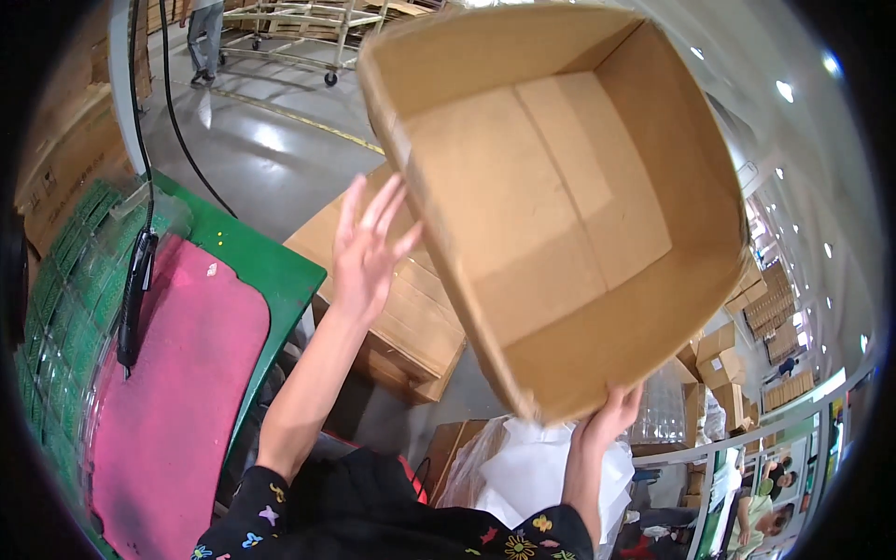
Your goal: Installing a printed circuit board into a plastic housing and securing it with screws using an electric screwdriver.
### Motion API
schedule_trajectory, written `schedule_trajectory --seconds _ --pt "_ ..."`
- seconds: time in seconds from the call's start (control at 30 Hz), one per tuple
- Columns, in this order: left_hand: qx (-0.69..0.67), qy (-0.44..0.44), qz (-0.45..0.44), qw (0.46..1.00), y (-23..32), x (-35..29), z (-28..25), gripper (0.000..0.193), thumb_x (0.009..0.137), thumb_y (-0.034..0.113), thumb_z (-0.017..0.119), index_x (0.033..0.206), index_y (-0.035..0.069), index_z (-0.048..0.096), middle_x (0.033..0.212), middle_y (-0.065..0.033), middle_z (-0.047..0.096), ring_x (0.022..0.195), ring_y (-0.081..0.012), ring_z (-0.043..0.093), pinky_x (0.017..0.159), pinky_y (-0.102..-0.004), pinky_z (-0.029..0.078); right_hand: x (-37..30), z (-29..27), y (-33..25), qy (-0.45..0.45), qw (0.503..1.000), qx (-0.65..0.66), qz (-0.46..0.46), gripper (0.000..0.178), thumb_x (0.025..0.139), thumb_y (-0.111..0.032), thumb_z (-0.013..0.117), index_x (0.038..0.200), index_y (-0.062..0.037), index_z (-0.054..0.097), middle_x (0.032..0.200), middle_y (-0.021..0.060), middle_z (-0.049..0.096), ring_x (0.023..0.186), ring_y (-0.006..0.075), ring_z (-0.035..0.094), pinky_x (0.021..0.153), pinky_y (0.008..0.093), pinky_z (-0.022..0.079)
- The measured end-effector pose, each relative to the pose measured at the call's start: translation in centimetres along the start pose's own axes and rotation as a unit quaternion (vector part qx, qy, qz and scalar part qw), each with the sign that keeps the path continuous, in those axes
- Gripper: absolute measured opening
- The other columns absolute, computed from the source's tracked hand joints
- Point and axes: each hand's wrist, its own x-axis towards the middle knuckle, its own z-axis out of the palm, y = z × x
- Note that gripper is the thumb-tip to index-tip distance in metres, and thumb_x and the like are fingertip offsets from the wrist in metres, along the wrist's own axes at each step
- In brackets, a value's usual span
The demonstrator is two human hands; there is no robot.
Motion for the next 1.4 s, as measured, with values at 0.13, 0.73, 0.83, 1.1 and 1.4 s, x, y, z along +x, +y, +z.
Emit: schedule_trajectory --seconds 0.13,0.73,0.83,1.1,1.4 --pt "0.211 -0.088 0.052 0.972 -3.1 0.6 -2.2 0.072 0.082 0.005 0.056 0.146 0.008 0.024 0.15 -0.0157 0.03 0.141 -0.0276 0.025 0.111 -0.0473 0.026 7.4 14.7 -0.7 -0.032 0.983 0.165 0.075 0.058 0.092 -0.005 0.052 0.143 -0.0079 0.024 0.138 0.0152 0.041 0.124 0.0299 0.045 0.088 0.0563 0.047" --pt "0.461 -0.004 -0.339 0.82 -3.1 -26.7 -22.0 0.025 0.085 -0.002 0.049 0.106 -0.001 0.062 0.085 -0.0093 0.069 0.079 -0.012 0.064 0.074 -0.0255 0.05 -2.4 26.6 33.4 -0.458 0.753 -0.458 -0.113 0.058 0.073 -0.017 0.063 0.125 0.0044 0.046 0.126 0.0253 0.048 0.122 0.0417 0.042 0.104 0.0537 0.03" --pt "0.5 0.022 -0.368 0.783 -1.7 -28.1 -24.0 0.024 0.084 -0.001 0.049 0.105 -0.002 0.062 0.083 -0.0099 0.069 0.078 -0.012 0.064 0.073 -0.0256 0.05 -13.1 22.4 32.1 -0.539 0.698 -0.469 -0.044 0.061 0.075 -0.016 0.06 0.13 0.0026 0.04 0.135 0.0244 0.038 0.131 0.0409 0.029 0.108 0.0541 0.025" --pt "0.451 0.041 -0.444 0.773 -1.7 -26.2 -22.9 0.026 0.089 0.0 0.046 0.112 0.0 0.06 0.094 -0.0075 0.067 0.082 -0.0123 0.061 0.073 -0.0257 0.049 -13.2 10.1 30.9 -0.136 0.84 -0.522 -0.064 0.063 0.08 -0.015 0.059 0.133 0.0076 0.033 0.139 0.0313 0.031 0.129 0.0447 0.031 0.108 0.0521 0.025" --pt "0.433 0.129 -0.45 0.77 -2.4 -27.1 -24.1 0.024 0.091 0.0 0.046 0.11 0.002 0.061 0.091 -0.0041 0.065 0.081 -0.0105 0.059 0.07 -0.0248 0.048 -13.1 10.9 35.8 0.119 0.908 -0.346 0.203 0.036 0.091 -0.022 0.057 0.117 0.0037 0.054 0.111 0.0216 0.061 0.104 0.0353 0.058 0.089 0.0419 0.046"
